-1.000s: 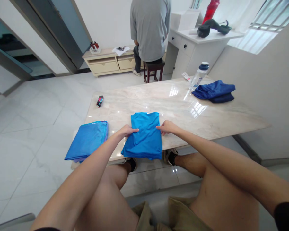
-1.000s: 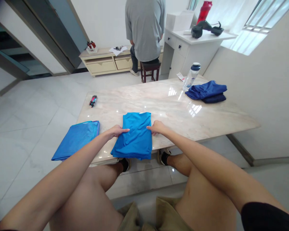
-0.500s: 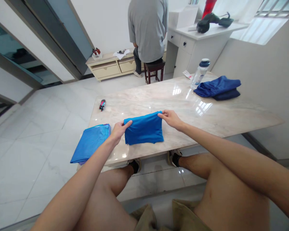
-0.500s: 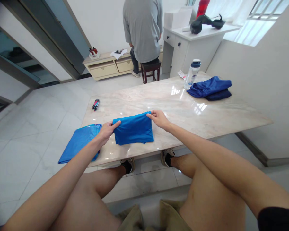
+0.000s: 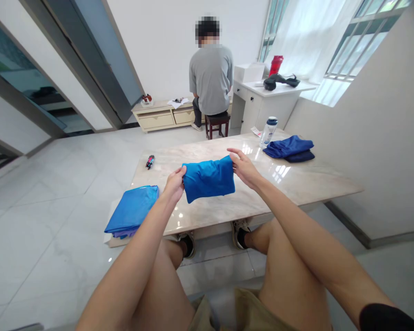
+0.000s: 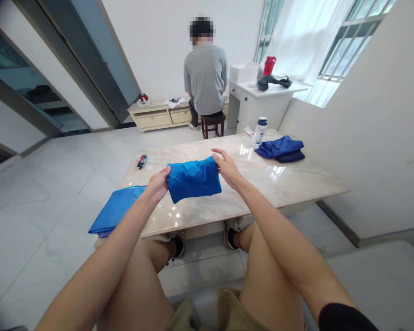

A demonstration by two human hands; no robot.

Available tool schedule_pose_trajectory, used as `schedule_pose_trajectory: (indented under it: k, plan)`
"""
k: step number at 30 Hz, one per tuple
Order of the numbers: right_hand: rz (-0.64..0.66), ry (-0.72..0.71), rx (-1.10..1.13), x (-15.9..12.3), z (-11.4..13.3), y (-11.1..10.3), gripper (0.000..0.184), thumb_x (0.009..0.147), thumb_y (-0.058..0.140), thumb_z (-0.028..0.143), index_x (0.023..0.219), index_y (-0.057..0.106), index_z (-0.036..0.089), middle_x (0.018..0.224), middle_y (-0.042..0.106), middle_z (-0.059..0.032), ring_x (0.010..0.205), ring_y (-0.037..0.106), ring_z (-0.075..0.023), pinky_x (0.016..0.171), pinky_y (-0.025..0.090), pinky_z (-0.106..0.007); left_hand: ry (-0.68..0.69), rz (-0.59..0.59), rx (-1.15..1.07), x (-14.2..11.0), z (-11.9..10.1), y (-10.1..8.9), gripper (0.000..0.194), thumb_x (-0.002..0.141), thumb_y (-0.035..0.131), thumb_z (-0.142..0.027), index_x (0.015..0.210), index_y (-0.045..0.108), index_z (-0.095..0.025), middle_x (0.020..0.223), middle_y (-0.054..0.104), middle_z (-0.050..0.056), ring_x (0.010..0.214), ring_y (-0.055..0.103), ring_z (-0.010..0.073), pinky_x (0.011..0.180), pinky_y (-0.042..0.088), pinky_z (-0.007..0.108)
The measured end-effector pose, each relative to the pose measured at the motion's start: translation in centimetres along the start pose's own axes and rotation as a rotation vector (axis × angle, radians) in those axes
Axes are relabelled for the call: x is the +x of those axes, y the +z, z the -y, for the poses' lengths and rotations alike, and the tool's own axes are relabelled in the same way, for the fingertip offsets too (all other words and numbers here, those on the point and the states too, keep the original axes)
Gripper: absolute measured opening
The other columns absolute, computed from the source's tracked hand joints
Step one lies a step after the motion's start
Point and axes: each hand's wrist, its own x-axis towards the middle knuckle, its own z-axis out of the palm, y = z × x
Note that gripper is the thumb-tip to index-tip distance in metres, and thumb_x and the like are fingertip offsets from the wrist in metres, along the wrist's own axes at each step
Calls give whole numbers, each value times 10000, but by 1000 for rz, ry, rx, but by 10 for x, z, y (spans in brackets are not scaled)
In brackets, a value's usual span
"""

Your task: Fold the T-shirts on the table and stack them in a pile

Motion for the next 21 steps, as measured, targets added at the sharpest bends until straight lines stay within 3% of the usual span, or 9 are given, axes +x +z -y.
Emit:
schedule_pose_trajectory:
  k: [4, 8, 11, 15, 21]
  plan:
    - [84, -9, 33, -7, -3, -1, 913, 705, 957, 505, 1484, 561, 241, 871, 740, 44, 809, 689, -173, 800, 558, -327, -62, -53, 1, -2, 2, 1, 455, 860, 882, -302, 1232, 641, -199, 719, 679, -58, 578, 624, 113, 577, 494, 228]
    - [43, -54, 23, 0, -8, -11, 812, 698, 963, 514, 1393, 657, 228, 945, 785, -4, 904, 726, -208, 902, 589, -382, 10, 84, 17, -3, -6, -5, 676, 741, 955, -260, 1322, 615, -205, 795, 722, -38, 620, 651, 114, 595, 494, 221]
    - [40, -137, -53, 6, -9, -16, 749, 703, 962, 471, 1363, 702, 231, 1090, 803, -53, 1032, 733, -247, 991, 589, -422, 113, 195, 44, -7, -10, -6, 789, 644, 974, -201, 1350, 620, -199, 938, 783, 17, 786, 725, 148, 726, 560, 250]
    - [9, -274, -347, 9, -8, -21, 455, 831, 849, 397, 1245, 782, 221, 1206, 795, -91, 1108, 719, -281, 1024, 581, -454, 300, 195, 199, -7, -12, -5, 646, 633, 947, -213, 1239, 726, -168, 999, 815, 61, 962, 766, 222, 900, 599, 330]
    - [-32, -426, -759, 9, -1, -27, 251, 974, 689, 304, 1170, 818, 214, 1149, 802, -106, 1084, 718, -293, 1032, 556, -451, 405, 38, 338, 2, -17, -11, 419, 692, 897, -192, 1100, 817, -140, 942, 829, 78, 925, 776, 253, 893, 603, 355]
